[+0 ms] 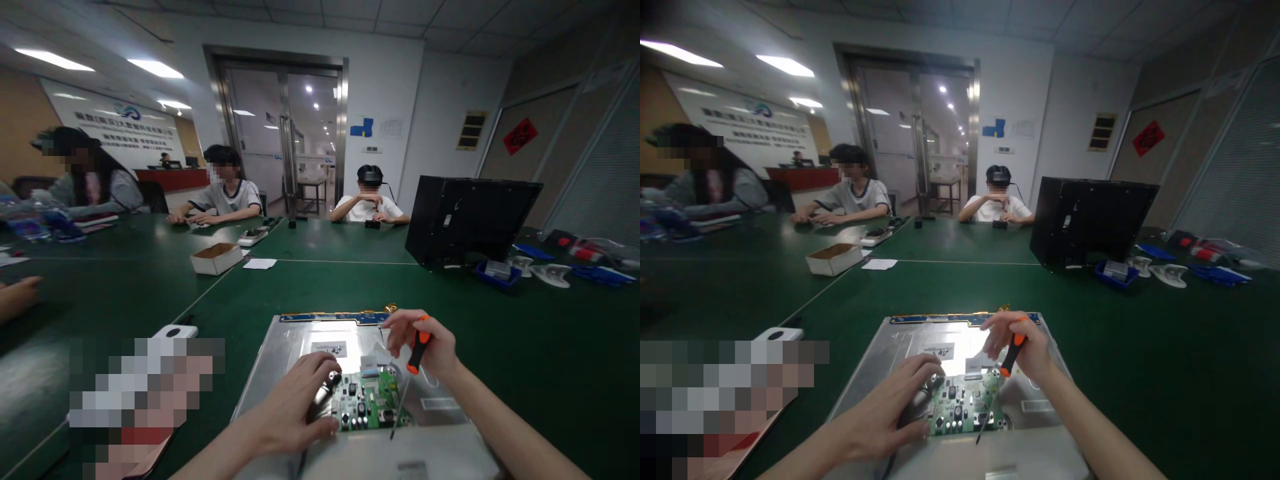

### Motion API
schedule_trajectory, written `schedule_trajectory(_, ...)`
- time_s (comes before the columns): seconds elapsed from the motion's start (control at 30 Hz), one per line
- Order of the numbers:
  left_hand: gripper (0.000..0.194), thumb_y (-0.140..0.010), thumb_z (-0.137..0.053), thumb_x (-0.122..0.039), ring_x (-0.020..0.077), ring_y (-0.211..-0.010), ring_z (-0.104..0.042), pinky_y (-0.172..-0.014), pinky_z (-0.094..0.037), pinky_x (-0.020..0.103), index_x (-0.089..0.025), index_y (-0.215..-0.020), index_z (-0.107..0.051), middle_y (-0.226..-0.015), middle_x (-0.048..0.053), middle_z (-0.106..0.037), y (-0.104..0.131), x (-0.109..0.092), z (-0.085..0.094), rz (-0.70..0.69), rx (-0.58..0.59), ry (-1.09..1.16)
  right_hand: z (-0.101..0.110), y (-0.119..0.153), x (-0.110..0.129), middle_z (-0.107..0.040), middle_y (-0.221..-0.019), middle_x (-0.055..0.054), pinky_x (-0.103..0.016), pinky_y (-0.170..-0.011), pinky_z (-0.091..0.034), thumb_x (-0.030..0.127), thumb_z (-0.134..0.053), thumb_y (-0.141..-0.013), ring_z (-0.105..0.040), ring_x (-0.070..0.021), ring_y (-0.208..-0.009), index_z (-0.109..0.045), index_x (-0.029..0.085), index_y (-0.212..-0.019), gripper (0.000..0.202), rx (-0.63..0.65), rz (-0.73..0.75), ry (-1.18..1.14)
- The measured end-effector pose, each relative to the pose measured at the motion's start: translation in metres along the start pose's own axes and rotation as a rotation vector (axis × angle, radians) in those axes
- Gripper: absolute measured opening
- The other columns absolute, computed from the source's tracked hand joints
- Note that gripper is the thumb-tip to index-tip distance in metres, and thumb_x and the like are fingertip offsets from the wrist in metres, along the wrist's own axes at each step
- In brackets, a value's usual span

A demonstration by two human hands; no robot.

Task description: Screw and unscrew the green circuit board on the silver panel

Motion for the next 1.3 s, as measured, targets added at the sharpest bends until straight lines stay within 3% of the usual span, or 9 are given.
schedule_trajectory(0.1, 0.028, -0.086, -0.054, -0.033, 0.0275, -0.102, -0.053, -0.088, -0.045, 0.042, -0.02, -0.111, -0.053, -0.115, 0.01, -0.057, -0.004, 0.008, 0.007, 0.041, -0.122, 0.012, 0.014, -0.006, -0.021, -0.053, -0.039, -0.004, -0.023, -0.037, -0.031, 0.036, -0.049, -0.07, -0.043, -0.012, -0.035, -0.073, 0.01, -0.065, 0.035, -0.085, -0.013, -0.062)
schedule_trajectory(0.2, 0.015, -0.086, -0.049, -0.024, 0.0252, -0.095, -0.056, -0.083, -0.045, 0.04, -0.019, -0.099, -0.056, -0.102, 0.009, -0.062, -0.013, 0.022, 0.014, 0.156, -0.253, -0.011, 0.024, -0.009, -0.037, -0.037, -0.035, 0.004, -0.021, -0.035, -0.023, 0.035, -0.051, -0.069, -0.027, -0.0075, -0.032, -0.067, 0.013, -0.056, 0.031, -0.14, -0.071, -0.126)
schedule_trajectory(0.33, 0.012, -0.084, -0.051, -0.021, 0.0226, -0.086, -0.059, -0.076, -0.045, 0.034, -0.018, -0.092, -0.059, -0.094, 0.006, -0.065, -0.033, 0.036, 0.017, 0.255, -0.205, -0.024, 0.028, -0.007, -0.05, -0.03, -0.036, 0.007, -0.02, -0.034, -0.018, 0.035, -0.053, -0.069, -0.015, -0.0057, -0.032, -0.063, 0.014, -0.056, 0.026, -0.167, -0.148, -0.182)
schedule_trajectory(0.53, 0.012, -0.081, -0.058, -0.026, 0.0224, -0.082, -0.059, -0.071, -0.044, 0.031, -0.016, -0.087, -0.063, -0.088, 0.006, -0.066, -0.048, 0.047, 0.018, 0.298, -0.091, -0.093, 0.023, 0.0, -0.055, -0.03, -0.038, 0.008, -0.019, -0.035, -0.019, 0.037, -0.057, -0.07, -0.017, -0.0052, -0.034, -0.064, 0.014, -0.059, 0.026, -0.18, -0.196, -0.206)
schedule_trajectory(0.87, 0.009, -0.082, -0.053, -0.017, 0.0202, -0.073, -0.058, -0.067, -0.041, 0.028, -0.016, -0.078, -0.061, -0.077, 0.004, -0.064, -0.038, 0.044, 0.015, 0.212, -0.131, -0.112, 0.025, 0.002, -0.054, -0.033, -0.039, 0.007, -0.018, -0.034, -0.018, 0.038, -0.062, -0.066, -0.018, -0.005, -0.036, -0.064, 0.014, -0.058, 0.025, -0.228, -0.195, -0.194)
schedule_trajectory(1.07, 0.012, -0.08, -0.05, -0.011, 0.0175, -0.072, -0.058, -0.066, -0.042, 0.025, -0.016, -0.077, -0.061, -0.075, 0.002, -0.064, -0.035, 0.037, 0.012, 0.16, -0.148, 0.023, 0.029, 0.003, -0.046, -0.034, -0.04, 0.007, -0.018, -0.034, -0.017, 0.038, -0.063, -0.065, -0.019, -0.0047, -0.036, -0.065, 0.014, -0.06, 0.025, -0.264, -0.167, -0.182)
schedule_trajectory(1.3, 0.009, -0.075, -0.059, -0.011, 0.0163, -0.073, -0.057, -0.068, -0.044, 0.024, -0.016, -0.078, -0.066, -0.08, 0.002, -0.067, -0.035, 0.036, 0.012, 0.201, -0.145, 0.17, 0.038, 0.003, -0.041, -0.036, -0.041, 0.006, -0.018, -0.032, -0.016, 0.038, -0.065, -0.064, -0.021, -0.0047, -0.036, -0.065, 0.013, -0.06, 0.026, -0.315, -0.123, -0.152)
Point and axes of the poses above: each hand's wrist, its own y-axis away from the middle knuckle, its own z-axis out of the back of the hand, x = y × z, the point moved 5 cm from there along -y, towards the middle knuckle
